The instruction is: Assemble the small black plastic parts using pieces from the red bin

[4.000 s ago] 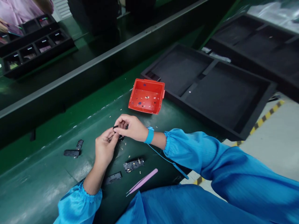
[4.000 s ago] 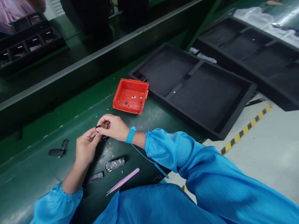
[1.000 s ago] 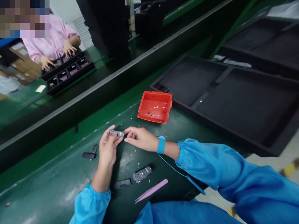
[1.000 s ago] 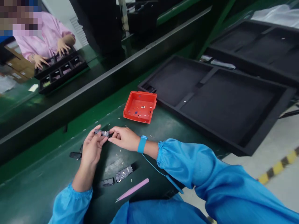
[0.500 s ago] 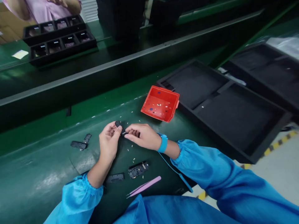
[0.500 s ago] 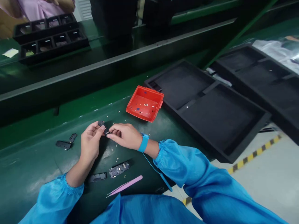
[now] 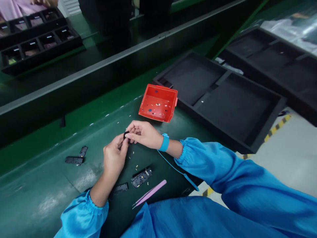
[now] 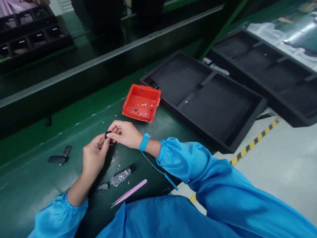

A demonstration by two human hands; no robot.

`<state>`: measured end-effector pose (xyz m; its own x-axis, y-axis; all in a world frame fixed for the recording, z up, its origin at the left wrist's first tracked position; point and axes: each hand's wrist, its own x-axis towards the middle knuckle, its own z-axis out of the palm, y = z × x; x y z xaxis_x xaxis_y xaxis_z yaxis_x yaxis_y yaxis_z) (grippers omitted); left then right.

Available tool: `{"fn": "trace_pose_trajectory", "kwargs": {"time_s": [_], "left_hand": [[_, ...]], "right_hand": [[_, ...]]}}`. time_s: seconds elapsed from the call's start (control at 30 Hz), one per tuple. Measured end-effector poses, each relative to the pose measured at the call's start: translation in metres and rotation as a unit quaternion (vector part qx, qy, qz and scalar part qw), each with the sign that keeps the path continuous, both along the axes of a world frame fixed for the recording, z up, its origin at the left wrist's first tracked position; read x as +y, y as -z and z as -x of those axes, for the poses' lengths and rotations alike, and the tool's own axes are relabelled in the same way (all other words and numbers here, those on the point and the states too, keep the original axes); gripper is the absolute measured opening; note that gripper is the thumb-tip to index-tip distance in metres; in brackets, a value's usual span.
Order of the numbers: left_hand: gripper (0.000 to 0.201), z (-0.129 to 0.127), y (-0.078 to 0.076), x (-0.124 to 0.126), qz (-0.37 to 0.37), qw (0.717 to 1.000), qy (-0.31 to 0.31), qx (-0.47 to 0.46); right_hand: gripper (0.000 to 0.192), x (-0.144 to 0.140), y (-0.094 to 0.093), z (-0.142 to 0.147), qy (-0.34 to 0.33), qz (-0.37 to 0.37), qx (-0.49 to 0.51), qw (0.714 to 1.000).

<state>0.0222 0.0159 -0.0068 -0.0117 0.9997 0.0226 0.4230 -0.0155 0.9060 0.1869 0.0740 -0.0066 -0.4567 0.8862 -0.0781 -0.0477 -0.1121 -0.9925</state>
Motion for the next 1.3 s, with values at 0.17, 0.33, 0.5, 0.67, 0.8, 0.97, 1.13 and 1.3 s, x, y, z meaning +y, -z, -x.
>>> {"fn": "trace_pose_trajectory", "kwargs": {"time_s": [0.17,0.33,0.5,0.67,0.8,0.97,1.13,1.3], "left_hand": [[0.032,-0.003,0.001,0.002,0.019,0.997,-0.042,-0.062],[0.029,-0.003,0.002,0.001,-0.006,0.999,-0.041,0.001],[0.030,-0.001,0.004,0.000,-0.033,0.998,-0.030,0.054],[0.031,-0.001,0.002,0.000,-0.032,0.997,-0.025,0.066],[0.032,-0.001,0.001,-0.001,-0.038,0.995,-0.022,0.085],[0.030,-0.001,-0.002,-0.002,-0.066,0.985,-0.030,0.155],[0.031,-0.001,-0.004,0.003,-0.006,0.998,-0.040,0.049],[0.032,-0.003,-0.007,0.007,0.053,0.994,-0.069,-0.064]], "right_hand": [[0.013,-0.004,-0.006,0.000,0.061,-0.073,-0.059,0.994],[0.004,-0.014,-0.010,0.004,0.094,-0.171,-0.113,0.974],[0.006,-0.013,-0.007,0.008,0.088,-0.167,-0.122,0.974],[0.003,-0.009,-0.005,0.008,0.079,-0.145,-0.113,0.980],[0.004,-0.007,-0.004,0.008,0.068,-0.132,-0.096,0.984],[0.004,-0.007,-0.002,0.009,0.072,-0.121,-0.071,0.987],[0.005,-0.006,0.001,0.011,0.075,-0.078,-0.050,0.993],[0.008,-0.007,-0.001,0.011,0.055,-0.068,-0.033,0.996]]}}
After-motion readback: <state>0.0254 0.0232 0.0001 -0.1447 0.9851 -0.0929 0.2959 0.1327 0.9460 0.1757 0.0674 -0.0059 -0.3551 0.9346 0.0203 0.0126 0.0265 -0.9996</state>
